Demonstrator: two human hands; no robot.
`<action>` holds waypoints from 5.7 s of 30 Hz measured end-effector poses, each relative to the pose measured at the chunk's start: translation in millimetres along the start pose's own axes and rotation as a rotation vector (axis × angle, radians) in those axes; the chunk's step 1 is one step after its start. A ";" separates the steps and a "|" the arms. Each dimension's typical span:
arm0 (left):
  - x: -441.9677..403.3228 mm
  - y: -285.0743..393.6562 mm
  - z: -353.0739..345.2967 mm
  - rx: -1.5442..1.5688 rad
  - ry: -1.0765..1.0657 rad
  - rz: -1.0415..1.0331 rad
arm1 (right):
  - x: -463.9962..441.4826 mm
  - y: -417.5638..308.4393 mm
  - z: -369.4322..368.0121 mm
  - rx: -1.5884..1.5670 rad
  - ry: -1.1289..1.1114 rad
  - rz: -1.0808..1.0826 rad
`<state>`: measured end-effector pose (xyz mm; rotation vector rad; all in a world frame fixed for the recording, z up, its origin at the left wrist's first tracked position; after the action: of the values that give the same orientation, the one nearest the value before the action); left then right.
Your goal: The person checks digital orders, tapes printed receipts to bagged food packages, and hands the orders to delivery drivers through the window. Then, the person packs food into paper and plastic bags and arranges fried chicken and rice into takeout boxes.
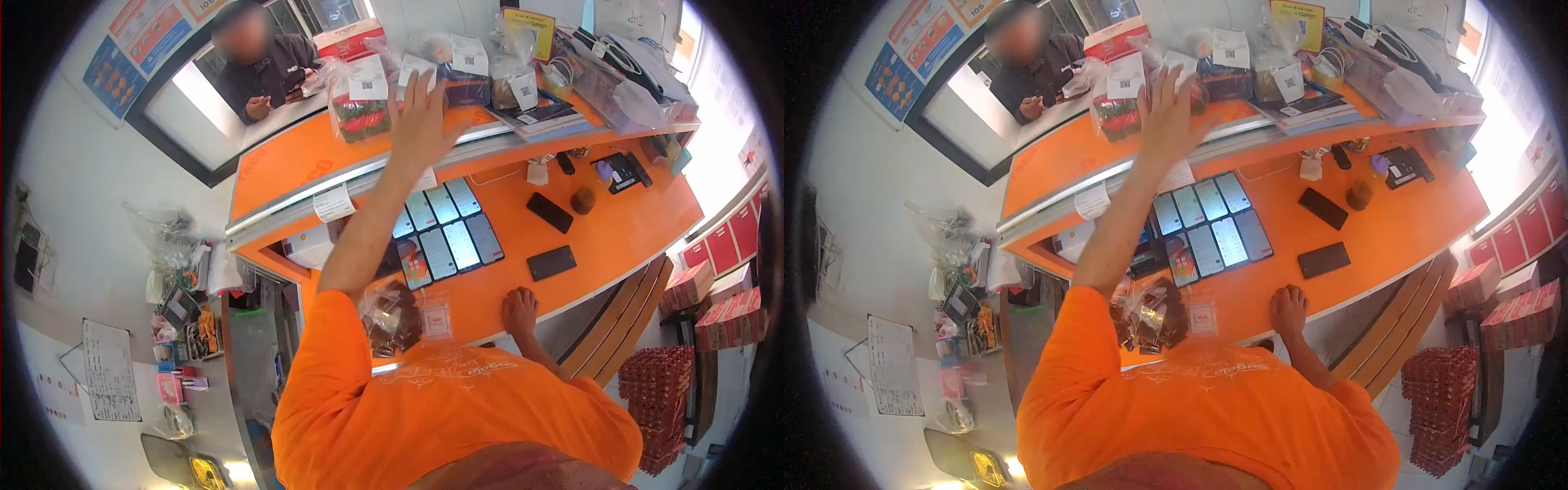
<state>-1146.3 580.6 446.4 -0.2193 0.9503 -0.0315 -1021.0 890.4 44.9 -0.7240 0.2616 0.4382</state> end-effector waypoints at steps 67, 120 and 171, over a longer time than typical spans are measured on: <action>163.8 -290.4 105.7 -0.353 -0.321 0.457 | -2.0 4.3 -16.6 0.089 -0.201 -0.071; 602.5 -9.7 375.0 0.232 -0.130 1.304 | 49.5 -90.1 -58.0 -0.739 -0.174 0.159; 1282.3 -363.5 824.0 -0.074 0.367 2.228 | 794.8 -1064.1 -507.0 -0.719 -1.724 1.151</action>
<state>293.5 209.7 -48.9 0.8886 1.1008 2.0474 138.3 69.0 -4.8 -0.5730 -1.2536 2.1252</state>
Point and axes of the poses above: each hand's wrist, its own x-axis away from the middle knuckle, its own z-axis out of the back of the hand, y = z × x, the point moved 5 cm from there along -x, towards the middle knuckle, and after that the axes turned 15 degrees about -x, right-handed, at the moved point
